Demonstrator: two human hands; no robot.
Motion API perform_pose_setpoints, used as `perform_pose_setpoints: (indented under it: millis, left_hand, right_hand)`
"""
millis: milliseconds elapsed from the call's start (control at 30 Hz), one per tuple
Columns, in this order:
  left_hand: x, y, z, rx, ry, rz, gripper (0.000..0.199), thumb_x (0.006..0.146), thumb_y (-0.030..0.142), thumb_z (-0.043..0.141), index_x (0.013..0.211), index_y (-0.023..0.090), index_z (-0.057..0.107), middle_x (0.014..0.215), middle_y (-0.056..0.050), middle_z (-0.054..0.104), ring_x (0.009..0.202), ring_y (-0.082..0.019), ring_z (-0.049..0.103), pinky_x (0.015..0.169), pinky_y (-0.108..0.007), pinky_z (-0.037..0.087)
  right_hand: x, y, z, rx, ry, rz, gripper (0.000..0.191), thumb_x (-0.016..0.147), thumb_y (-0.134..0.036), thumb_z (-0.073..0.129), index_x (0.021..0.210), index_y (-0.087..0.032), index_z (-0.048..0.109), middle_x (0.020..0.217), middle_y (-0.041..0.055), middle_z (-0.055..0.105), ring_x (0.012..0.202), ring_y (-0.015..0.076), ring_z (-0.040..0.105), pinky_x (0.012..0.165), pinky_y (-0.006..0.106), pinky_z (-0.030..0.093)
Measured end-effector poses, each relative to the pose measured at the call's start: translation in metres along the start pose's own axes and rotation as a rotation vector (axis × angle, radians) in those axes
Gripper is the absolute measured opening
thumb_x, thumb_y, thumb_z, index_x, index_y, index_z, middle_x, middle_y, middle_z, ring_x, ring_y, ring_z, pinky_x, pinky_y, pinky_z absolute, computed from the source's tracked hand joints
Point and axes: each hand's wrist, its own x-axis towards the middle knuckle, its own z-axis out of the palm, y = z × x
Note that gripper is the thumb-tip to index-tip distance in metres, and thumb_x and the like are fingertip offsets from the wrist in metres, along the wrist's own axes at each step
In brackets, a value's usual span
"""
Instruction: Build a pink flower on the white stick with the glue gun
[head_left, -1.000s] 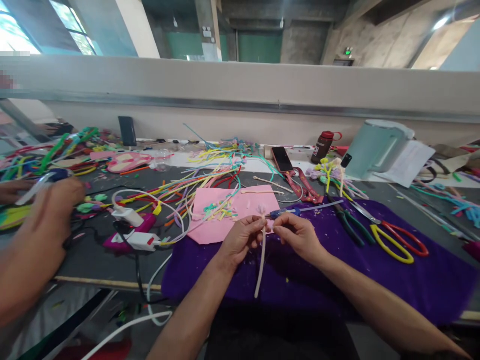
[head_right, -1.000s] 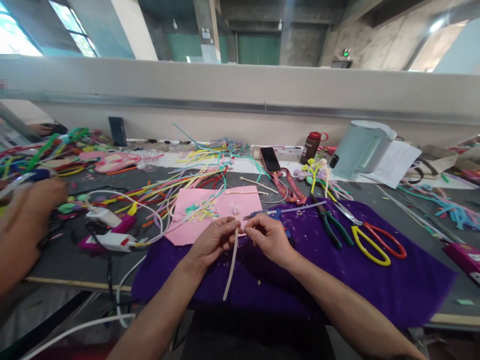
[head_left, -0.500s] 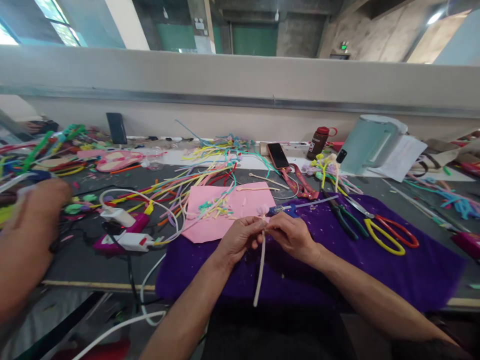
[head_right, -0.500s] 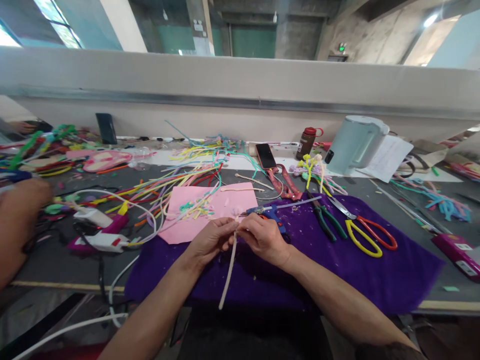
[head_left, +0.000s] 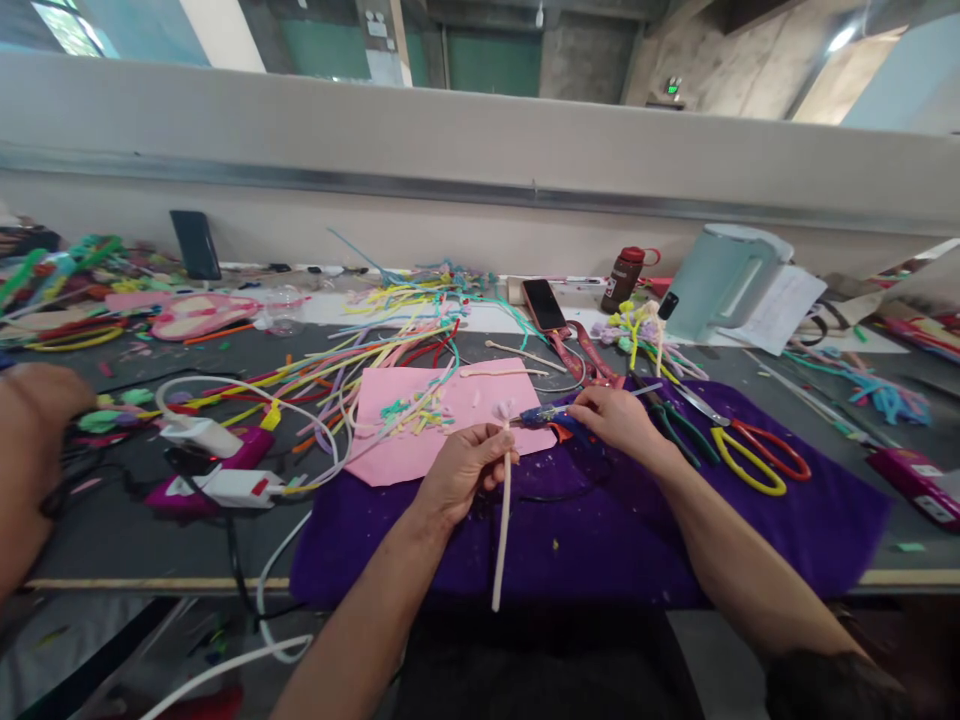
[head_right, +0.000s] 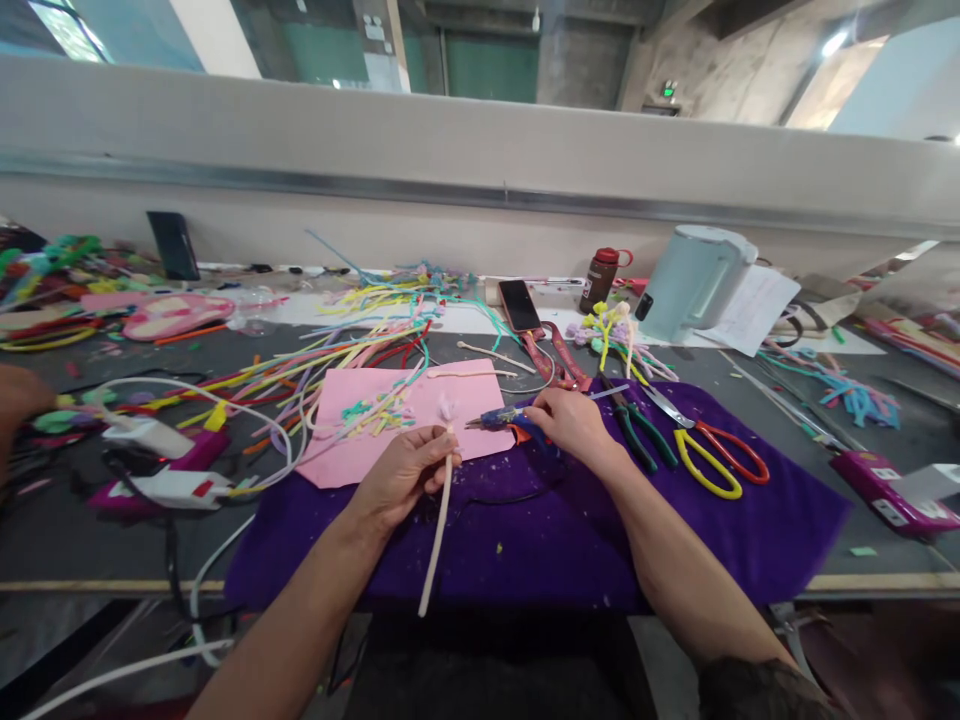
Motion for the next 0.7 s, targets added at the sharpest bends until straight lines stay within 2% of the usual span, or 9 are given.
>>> perform_pose_setpoints:
  millis: [100,300,567,700]
  left_hand:
    - [-0.001,0.001,0.0,-0.014,0.002,0.021,0.023,0.067,0.032,0.066,0.066,0.012,0.055,0.058,-0.001,0.061,0.035,-0.002,0.042,0.032,-0.014,0.027]
    - [-0.003,0.001,0.001,-0.021,0.047,0.051,0.024,0.066,0.033,0.067,0.065,0.012,0.055,0.058,-0.001,0.061,0.035,-0.001,0.041,0.032,-0.013,0.025]
    - [-0.005,-0.001,0.001,0.015,0.077,0.113,0.024,0.068,0.035,0.065,0.066,0.012,0.057,0.057,0.0,0.06,0.037,-0.002,0.043,0.032,-0.013,0.026]
    - [-0.006,-0.001,0.001,0.023,0.1,0.141,0.023,0.068,0.034,0.065,0.066,0.012,0.057,0.052,0.002,0.056,0.036,-0.002,0.041,0.033,-0.013,0.027]
  right_hand:
    - [0.001,0.004,0.006,-0.119,-0.087,0.032,0.032,0.075,-0.048,0.052,0.074,-0.019,0.064,0.066,0.0026,0.063,0.058,0.0138,0.054,0.05,0.023,0.029]
    - [0.002,0.014,0.011,-0.086,-0.288,0.078,0.041,0.068,-0.055,0.054,0.054,-0.017,0.058,0.049,0.0005,0.053,0.044,0.0116,0.044,0.044,0.024,0.022]
    - [0.003,0.018,0.017,0.192,-0.297,0.201,0.032,0.066,-0.045,0.057,0.052,-0.016,0.054,0.045,-0.0033,0.046,0.044,0.0088,0.041,0.042,0.022,0.023]
    - [0.002,0.017,0.014,0.451,-0.271,0.349,0.029,0.064,-0.043,0.06,0.059,-0.015,0.055,0.046,-0.004,0.047,0.04,0.0071,0.039,0.04,0.021,0.026]
